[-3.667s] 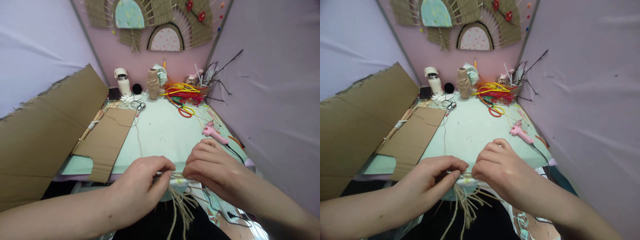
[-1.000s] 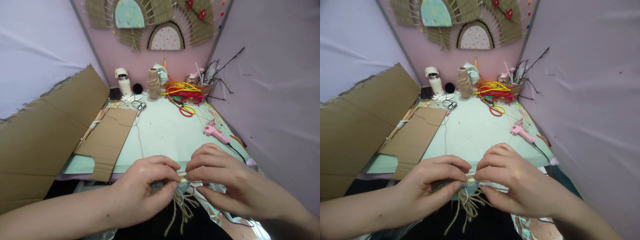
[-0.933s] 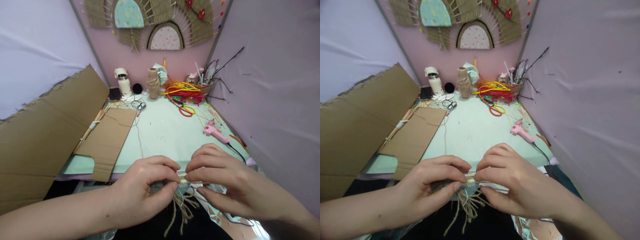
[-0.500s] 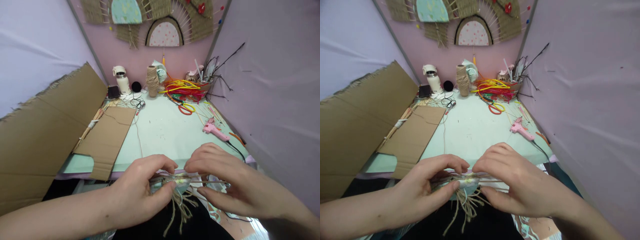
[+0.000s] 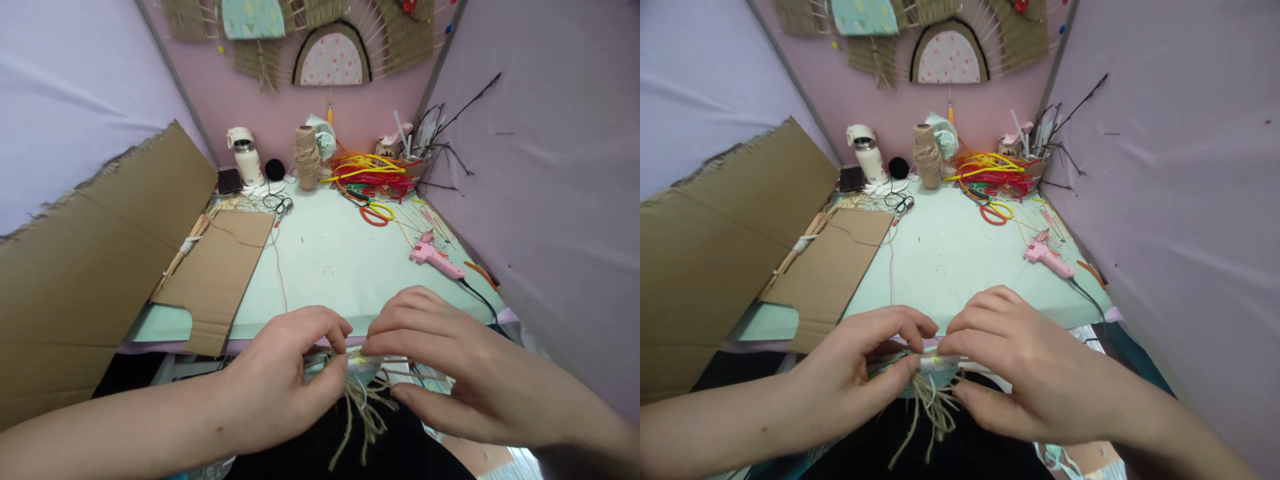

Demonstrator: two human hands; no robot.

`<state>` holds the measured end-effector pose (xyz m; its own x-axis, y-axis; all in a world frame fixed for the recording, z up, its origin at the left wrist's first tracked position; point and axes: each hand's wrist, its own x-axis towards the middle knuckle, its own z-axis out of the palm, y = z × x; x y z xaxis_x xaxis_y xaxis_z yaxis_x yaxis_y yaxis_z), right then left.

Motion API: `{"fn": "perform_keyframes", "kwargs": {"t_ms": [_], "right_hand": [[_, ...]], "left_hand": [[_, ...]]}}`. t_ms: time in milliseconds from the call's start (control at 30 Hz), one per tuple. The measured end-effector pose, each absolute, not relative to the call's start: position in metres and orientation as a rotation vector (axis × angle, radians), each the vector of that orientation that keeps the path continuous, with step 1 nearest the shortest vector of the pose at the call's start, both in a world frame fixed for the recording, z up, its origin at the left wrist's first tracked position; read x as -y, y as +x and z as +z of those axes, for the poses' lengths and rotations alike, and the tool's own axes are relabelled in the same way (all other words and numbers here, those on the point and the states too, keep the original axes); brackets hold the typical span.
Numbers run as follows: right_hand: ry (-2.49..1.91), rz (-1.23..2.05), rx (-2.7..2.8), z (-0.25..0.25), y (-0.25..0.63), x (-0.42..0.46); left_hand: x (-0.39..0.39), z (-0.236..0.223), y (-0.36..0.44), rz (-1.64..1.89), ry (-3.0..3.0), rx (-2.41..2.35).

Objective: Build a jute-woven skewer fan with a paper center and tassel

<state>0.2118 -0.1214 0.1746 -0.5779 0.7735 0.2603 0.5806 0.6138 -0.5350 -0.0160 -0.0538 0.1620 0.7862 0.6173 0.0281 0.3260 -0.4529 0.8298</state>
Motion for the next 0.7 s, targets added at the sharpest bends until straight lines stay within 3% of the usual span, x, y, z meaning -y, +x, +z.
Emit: {"fn": "perform_keyframes", "kwargs": {"t_ms": [700], "right_hand": [[-1.023, 0.575, 2.325, 0.174, 0.206, 0.122]], "left_hand": [[0.051, 0.173, -0.015, 0.313, 2.036, -0.688]]}}
